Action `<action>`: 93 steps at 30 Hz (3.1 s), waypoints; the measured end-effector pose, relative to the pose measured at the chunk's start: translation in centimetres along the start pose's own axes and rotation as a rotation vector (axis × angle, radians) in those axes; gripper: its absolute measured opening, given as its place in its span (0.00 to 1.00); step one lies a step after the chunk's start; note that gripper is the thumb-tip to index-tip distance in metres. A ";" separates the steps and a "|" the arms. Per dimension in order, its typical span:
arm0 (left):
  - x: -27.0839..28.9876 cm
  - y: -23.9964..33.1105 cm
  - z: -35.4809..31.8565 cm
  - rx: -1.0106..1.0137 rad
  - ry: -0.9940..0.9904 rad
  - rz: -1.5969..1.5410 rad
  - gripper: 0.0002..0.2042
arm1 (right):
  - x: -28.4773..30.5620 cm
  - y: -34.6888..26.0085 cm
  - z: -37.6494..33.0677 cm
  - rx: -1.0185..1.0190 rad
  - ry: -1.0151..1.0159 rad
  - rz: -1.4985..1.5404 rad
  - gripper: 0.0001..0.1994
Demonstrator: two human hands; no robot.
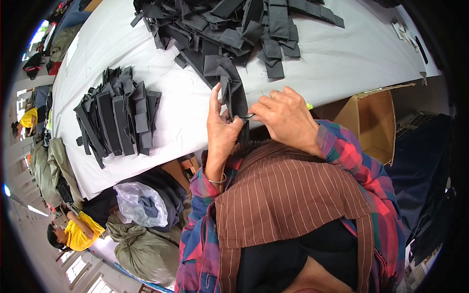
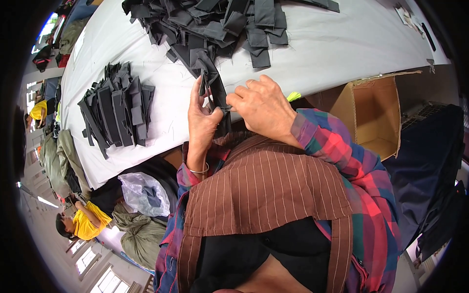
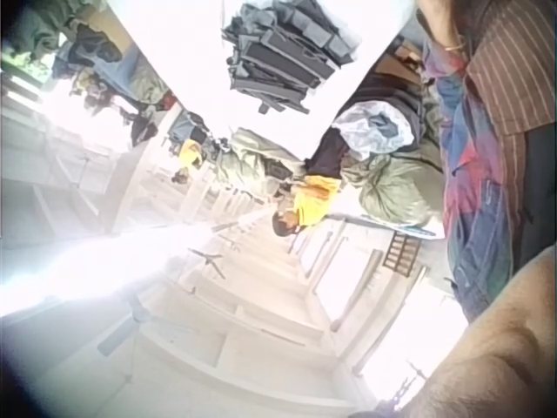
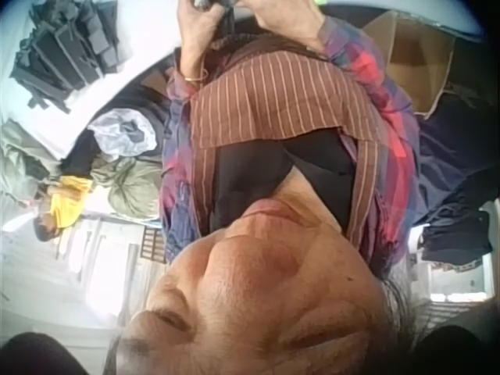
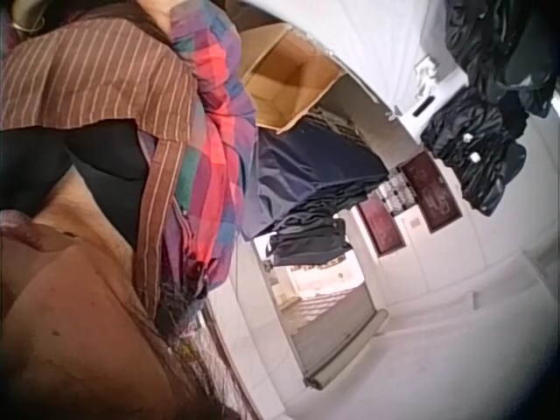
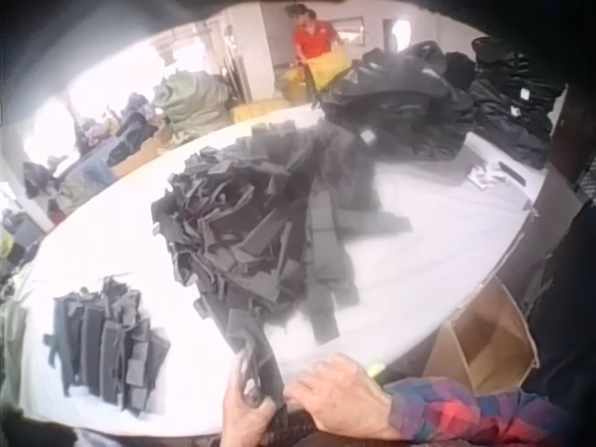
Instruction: Trimming excess thread or small parts from black fabric strips using snips.
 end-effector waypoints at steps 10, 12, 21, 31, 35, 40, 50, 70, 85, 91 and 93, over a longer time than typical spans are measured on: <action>0.8 -1.8 0.7 0.130 0.009 -0.139 0.22 | -1.7 2.8 -1.2 -0.562 0.086 0.888 0.18; -0.2 -1.4 0.4 0.226 -0.092 -0.314 0.17 | -2.7 3.1 -1.5 -0.564 0.172 0.910 0.20; -2.1 -0.9 -0.6 0.308 -0.335 -0.525 0.14 | -2.7 3.1 -0.6 -0.681 0.190 1.427 0.23; -2.4 -1.9 -1.4 0.277 -0.332 -0.410 0.14 | -2.4 3.0 -0.6 -0.754 0.291 1.498 0.13; -2.2 -2.1 -1.7 0.333 -0.308 -0.333 0.16 | -2.0 3.6 -0.5 -0.781 0.316 1.412 0.09; -0.1 -0.1 -1.4 -0.104 0.108 0.043 0.24 | -1.9 3.7 -0.4 -0.779 0.287 1.404 0.10; 1.4 2.0 -1.1 -0.107 0.069 -0.116 0.13 | -2.3 3.9 -0.7 -0.808 0.261 1.379 0.10; -0.1 2.3 -0.7 0.193 -0.238 -0.161 0.16 | 3.6 3.7 -0.2 -0.129 0.103 0.265 0.10; 0.1 2.4 -1.1 0.263 -0.397 -0.206 0.17 | 4.0 4.1 -0.1 -0.149 0.164 0.475 0.08; 0.0 2.3 -1.1 0.238 -0.399 -0.110 0.17 | 3.5 3.6 -0.1 -0.077 0.119 0.324 0.07; -0.1 2.4 -1.2 0.229 -0.392 -0.081 0.17 | 3.6 3.2 -0.1 -0.060 0.130 0.286 0.06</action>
Point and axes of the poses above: each hand's wrist, its own z-axis towards the middle knuckle, its own x-axis out of the back of the hand, y = z × x, the point moved 4 cm from there along z, towards the middle knuckle, and after that the axes turned 3 degrees about z, right-handed, at the moved point
